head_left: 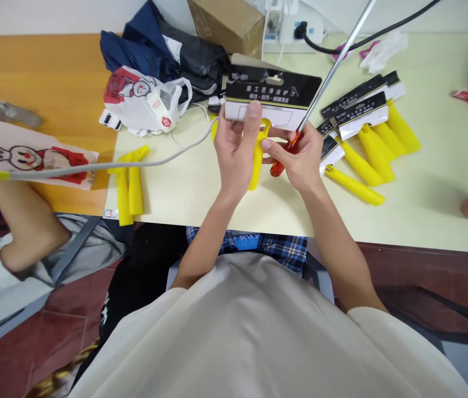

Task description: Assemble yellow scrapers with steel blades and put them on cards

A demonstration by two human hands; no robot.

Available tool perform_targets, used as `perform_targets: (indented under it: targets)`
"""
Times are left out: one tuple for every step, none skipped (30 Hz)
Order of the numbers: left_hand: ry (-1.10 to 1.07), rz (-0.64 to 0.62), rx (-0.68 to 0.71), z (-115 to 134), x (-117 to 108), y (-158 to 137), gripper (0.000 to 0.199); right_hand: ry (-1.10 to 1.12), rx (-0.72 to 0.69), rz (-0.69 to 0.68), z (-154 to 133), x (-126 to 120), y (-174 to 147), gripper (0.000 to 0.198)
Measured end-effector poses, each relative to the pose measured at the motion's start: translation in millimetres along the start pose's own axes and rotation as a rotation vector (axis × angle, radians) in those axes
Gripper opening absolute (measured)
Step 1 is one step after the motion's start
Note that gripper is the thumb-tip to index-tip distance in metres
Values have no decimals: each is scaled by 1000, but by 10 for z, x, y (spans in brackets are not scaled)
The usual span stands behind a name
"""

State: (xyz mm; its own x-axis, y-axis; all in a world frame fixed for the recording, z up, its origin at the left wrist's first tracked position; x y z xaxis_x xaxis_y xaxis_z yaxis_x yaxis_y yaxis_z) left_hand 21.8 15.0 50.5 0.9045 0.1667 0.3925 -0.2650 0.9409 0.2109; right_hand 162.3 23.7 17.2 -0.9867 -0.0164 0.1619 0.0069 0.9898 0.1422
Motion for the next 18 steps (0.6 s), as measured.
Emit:
perform_targets:
  targets:
    - [40, -49, 1, -6, -3, 22, 57, 5, 8, 14, 15, -16, 12, 89]
    - [68, -96, 7, -10, -16, 36, 54, 13, 16, 17, 28, -30, 26, 89]
    - [87, -142, 13, -18, -34, 40, 52, 22, 21, 17, 37, -42, 40, 89]
    - [100, -185, 15, -30, -58, 35, 51, 30, 25, 17, 42, -53, 54, 90]
    - [111, -222, 12, -47, -88, 19, 51, 34, 26, 26, 42, -67, 66, 90]
    - [124, -251, 3, -71, -126, -5, 52, 32, 26, 42, 37, -80, 73, 91]
    - [141, -269, -3, -96, -173, -38, 54, 28, 19, 67, 26, -95, 77, 91]
    - [165, -285, -7, -122, -224, -80, 55, 23, 4, 97, 7, -110, 76, 91]
    - [194, -292, -12, -148, -284, -129, 54, 16, -19, 132, -18, -126, 72, 90]
    - [229, -288, -12, -169, -353, -183, 52, 5, -43, 163, -43, -140, 65, 88]
    - [272, -281, -11, -187, -424, -242, 48, -8, -66, 192, -66, -153, 57, 86]
    - [326, -273, -7, -201, -495, -303, 44, -24, -87, 217, -85, -165, 48, 84]
    - [384, -270, 3, -208, -559, -365, 40, -41, -106, 239, -100, -177, 40, 83]
    - [441, -271, 13, -212, -615, -426, 38, -56, -128, 258, -112, -189, 34, 82]
    - [499, -279, 26, -214, -660, -481, 36, -65, -160, 281, -125, -203, 26, 83]
    - [556, -289, 42, -213, -695, -530, 35, -67, -201, 307, -139, -220, 17, 83]
    - [607, -300, 58, -214, -720, -569, 35, -68, -242, 330, -149, -236, 8, 84]
    - [648, -312, 73, -215, -736, -597, 34, -72, -269, 345, -152, -248, 2, 85]
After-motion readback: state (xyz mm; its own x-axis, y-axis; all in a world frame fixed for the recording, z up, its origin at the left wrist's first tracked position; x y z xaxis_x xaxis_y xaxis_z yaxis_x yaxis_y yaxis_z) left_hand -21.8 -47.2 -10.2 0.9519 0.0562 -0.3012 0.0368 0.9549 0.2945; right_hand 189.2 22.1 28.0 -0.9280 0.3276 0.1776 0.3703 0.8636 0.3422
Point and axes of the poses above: each hand's wrist, its own y-axis towards the middle knuckle, its own x-axis out of the palm, z = x × y, the point moved 6 cm from there along y, towards the middle knuckle, and after that the axes turned 2 degrees about z, right-handed, at the moved point
